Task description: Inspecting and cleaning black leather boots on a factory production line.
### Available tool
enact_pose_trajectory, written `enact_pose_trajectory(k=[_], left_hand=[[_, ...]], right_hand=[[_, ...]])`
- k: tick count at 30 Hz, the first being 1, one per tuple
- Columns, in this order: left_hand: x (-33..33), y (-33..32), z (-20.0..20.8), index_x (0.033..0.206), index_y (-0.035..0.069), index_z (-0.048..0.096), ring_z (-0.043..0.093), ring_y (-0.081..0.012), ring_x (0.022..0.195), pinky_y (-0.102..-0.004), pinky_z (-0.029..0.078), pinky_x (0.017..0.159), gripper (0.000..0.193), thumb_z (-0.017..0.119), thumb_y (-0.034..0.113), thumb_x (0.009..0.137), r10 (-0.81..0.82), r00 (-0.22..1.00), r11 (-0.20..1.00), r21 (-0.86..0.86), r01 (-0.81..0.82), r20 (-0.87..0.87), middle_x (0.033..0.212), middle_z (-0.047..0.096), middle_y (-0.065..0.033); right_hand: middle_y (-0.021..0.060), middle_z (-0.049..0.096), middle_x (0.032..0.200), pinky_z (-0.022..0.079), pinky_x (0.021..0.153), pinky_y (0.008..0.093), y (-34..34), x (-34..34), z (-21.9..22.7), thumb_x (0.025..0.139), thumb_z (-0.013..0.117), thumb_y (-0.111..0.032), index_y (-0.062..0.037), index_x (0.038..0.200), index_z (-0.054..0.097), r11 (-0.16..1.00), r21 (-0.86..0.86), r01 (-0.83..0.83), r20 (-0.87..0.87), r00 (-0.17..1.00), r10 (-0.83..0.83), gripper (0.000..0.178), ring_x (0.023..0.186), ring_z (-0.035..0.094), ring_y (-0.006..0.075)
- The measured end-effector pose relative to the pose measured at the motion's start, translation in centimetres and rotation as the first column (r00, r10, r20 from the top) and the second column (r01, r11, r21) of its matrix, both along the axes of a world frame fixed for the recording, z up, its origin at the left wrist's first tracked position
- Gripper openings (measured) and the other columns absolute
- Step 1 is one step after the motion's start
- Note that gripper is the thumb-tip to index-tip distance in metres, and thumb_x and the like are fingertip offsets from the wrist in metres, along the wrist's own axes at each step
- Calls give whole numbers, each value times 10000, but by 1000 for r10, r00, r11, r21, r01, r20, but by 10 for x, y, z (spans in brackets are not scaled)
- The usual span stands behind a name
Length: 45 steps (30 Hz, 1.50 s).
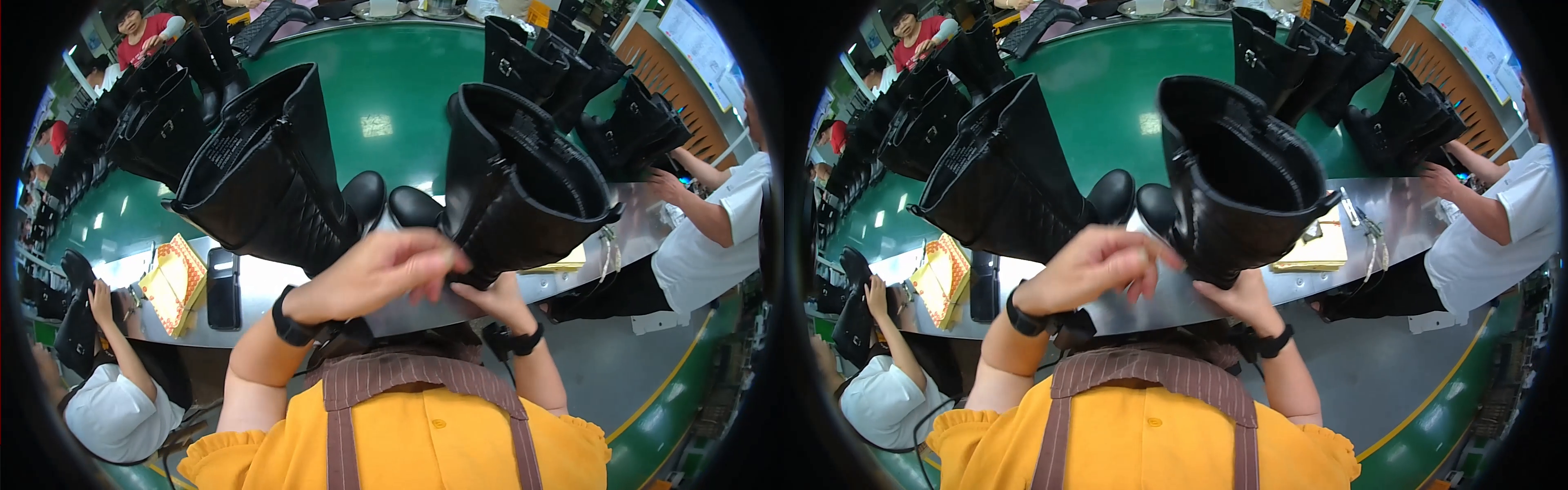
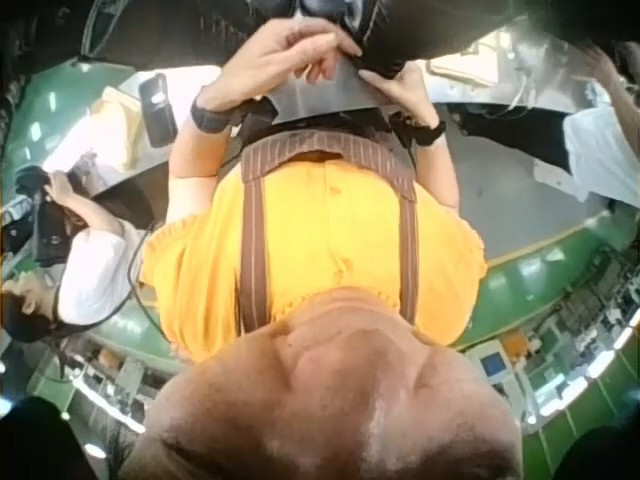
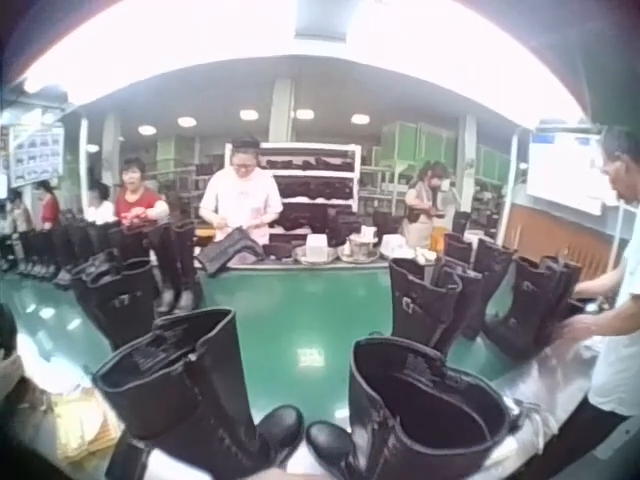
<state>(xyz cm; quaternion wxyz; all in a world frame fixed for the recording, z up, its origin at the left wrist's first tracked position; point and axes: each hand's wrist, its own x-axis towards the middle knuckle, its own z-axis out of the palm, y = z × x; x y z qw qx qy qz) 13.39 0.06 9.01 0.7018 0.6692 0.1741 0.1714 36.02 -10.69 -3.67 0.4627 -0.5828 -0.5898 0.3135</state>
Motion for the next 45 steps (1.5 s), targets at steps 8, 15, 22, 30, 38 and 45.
enact_pose_trajectory(k=[8,15,22,30,38,45], left_hand=[[-118,-12,-72,1117,-55,611,674,-327,892,-376,511,828,683,864,392,667,740,539,619,721,-310,-403,925,689,-206],[-83,4,-129,1206,-43,554,599,-199,1023,-316,463,921,596,824,147,710,618,763,773,325,-546,-188,1127,634,-105],[-85,-10,-112,1234,-23,574,591,-186,1107,-340,438,1005,408,655,77,847,623,751,753,-427,-500,219,1201,624,-82],[-81,-13,-118,1182,-55,627,547,-291,1213,-415,344,1090,444,537,191,824,440,784,706,-708,-1,438,1249,629,-171],[-73,-21,-121,1226,-77,586,535,-321,1227,-438,337,1098,510,550,191,793,458,771,671,-741,26,442,1284,603,-182],[-84,-14,-118,1193,-52,616,544,-219,1197,-361,370,1070,431,594,106,793,473,872,781,-516,-351,124,1242,625,-118]], right_hand=[[175,588,1286,341,1082,392,28,-9,7,709,824,-311,-2,1280,567,983,-108,-150,145,975,165,698,1212,526,324],[108,693,1015,509,839,342,44,-53,-6,742,786,-192,19,1173,603,982,-184,33,-96,994,-51,514,897,653,221],[122,680,1110,461,971,378,22,-40,-3,837,593,-179,47,1093,660,965,-156,-212,-903,426,-52,348,1052,631,244],[158,672,1160,445,1003,408,12,-48,-5,799,572,-278,55,1094,666,979,73,-188,-954,272,123,454,1094,626,297],[159,650,1211,424,1034,415,5,-47,-13,773,595,-285,64,1162,631,979,18,-204,-961,268,74,524,1139,606,300],[75,703,980,470,924,308,7,-28,-11,800,604,-61,21,966,704,992,99,-75,-878,463,123,210,939,648,172]])
